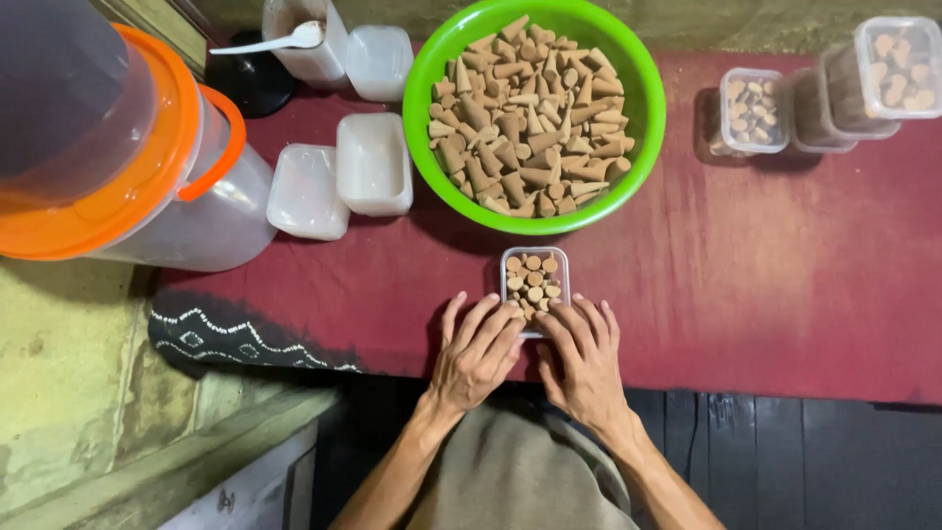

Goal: Packing small cone-shaped items from a large bowl into small plastic containers and arranging them neatly.

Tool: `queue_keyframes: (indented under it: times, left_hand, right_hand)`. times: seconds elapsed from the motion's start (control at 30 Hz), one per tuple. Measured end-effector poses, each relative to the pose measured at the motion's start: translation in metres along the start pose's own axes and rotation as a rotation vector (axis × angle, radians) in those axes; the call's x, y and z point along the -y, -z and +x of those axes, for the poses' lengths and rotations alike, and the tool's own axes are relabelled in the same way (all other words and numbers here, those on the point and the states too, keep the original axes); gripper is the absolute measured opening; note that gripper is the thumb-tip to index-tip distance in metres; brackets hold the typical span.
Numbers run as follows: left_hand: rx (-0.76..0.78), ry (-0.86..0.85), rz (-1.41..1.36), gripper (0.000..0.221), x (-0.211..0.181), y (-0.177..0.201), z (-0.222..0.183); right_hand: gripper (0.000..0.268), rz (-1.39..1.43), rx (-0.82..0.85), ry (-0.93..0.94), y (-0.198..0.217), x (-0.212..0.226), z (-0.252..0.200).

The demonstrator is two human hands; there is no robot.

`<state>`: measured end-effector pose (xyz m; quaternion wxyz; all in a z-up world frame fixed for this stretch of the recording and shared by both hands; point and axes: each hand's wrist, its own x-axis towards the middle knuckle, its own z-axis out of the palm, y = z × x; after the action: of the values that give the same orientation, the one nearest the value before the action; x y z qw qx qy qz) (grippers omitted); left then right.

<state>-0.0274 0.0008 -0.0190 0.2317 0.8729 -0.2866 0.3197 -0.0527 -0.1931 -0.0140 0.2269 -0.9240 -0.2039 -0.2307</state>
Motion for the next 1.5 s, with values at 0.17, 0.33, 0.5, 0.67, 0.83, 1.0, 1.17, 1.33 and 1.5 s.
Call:
queue_keyframes:
  times: [0.17,0.33,0.5,0.67,0.83,1.0,1.17,1.33,1.5]
  left_hand:
    - [0.165,0.087,-0.027,0.041,-0.005,0.015,0.024]
    - [0.245,0.122,-0.027,0.051,-0.003,0.014,0.028]
    - [0.257,0.092,-0.034,0.058,0.001,0.015,0.032]
    - [0.339,0.112,-0.041,0.067,0.002,0.022,0.033]
    - [0.364,0.106,-0.048,0.069,0.003,0.023,0.03]
    - [0.378,0.126,-0.018,0.082,0.003,0.018,0.033]
    - [0.339,0.154,-0.042,0.07,0.001,0.014,0.038]
    - [0.363,0.157,-0.012,0.066,0.002,0.013,0.047]
    - [0.348,0.166,-0.038,0.055,-0.005,0.023,0.041]
  right_hand:
    - [0.059,-0.001,0.08,-0.057,0.011,0.008,0.017]
    - [0.071,0.025,0.195,-0.114,0.022,0.012,0.029]
    - [0.077,-0.039,0.243,-0.099,0.025,0.016,0.031]
    - [0.078,-0.064,0.377,-0.08,0.027,0.009,0.031]
    - [0.081,-0.04,0.327,-0.061,0.02,0.002,0.03]
    - [0.087,-0.009,0.376,-0.065,0.021,-0.005,0.035]
    - [0.085,-0.023,0.393,-0.076,0.025,-0.001,0.039]
    - [0.087,-0.061,0.438,-0.061,0.029,-0.001,0.044]
    - [0.074,-0.027,0.355,-0.075,0.034,0.01,0.032]
